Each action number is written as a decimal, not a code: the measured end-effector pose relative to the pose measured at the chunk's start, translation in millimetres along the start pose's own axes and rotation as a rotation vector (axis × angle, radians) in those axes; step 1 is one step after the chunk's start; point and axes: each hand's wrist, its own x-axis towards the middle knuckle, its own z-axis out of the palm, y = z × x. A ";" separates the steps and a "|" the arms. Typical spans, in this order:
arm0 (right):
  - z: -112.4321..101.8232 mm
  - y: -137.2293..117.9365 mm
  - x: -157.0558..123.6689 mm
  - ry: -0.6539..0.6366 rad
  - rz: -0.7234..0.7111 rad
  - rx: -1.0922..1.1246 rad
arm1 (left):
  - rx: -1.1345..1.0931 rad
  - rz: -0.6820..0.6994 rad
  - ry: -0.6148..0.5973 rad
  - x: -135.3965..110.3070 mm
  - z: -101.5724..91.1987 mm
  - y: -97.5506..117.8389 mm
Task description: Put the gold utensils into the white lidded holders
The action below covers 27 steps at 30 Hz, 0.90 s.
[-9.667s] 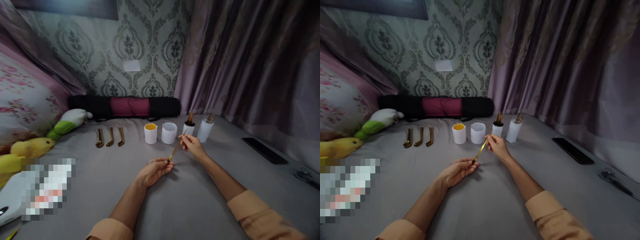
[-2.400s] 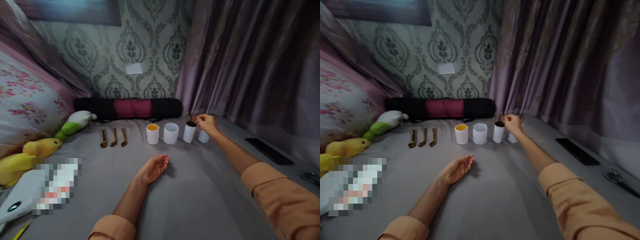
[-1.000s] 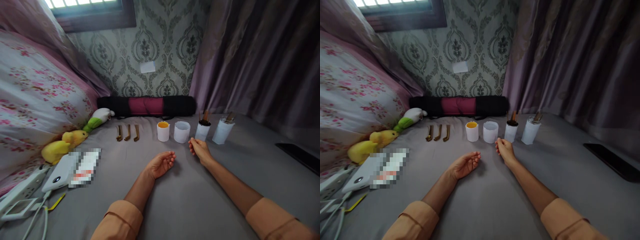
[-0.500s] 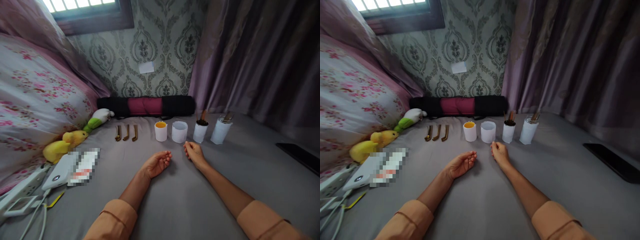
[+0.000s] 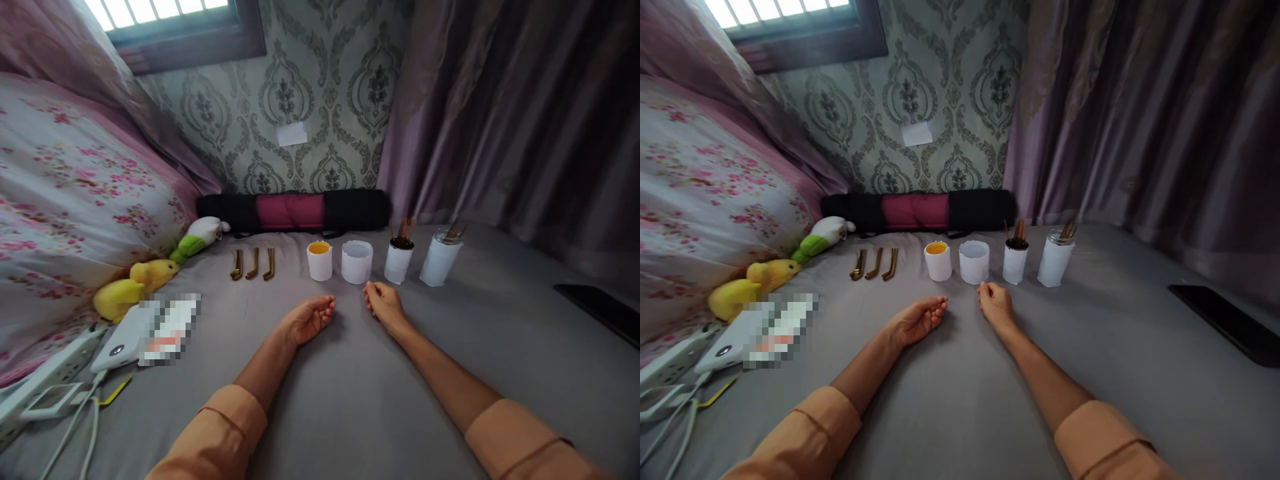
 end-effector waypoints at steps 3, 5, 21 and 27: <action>0.5 1.5 0.4 0.006 -0.027 -0.023 | 0.076 0.019 0.045 1.7 0.5 4.7; 0.9 3.2 0.7 0.007 -0.045 -0.029 | 0.129 0.032 0.080 2.9 -1.5 9.2; 1.6 10.2 4.4 0.003 -0.050 -0.058 | 0.474 0.216 0.388 1.8 -42.4 55.3; 0.9 8.9 2.9 0.010 -0.072 -0.072 | 0.584 0.297 0.466 -1.3 -51.6 73.3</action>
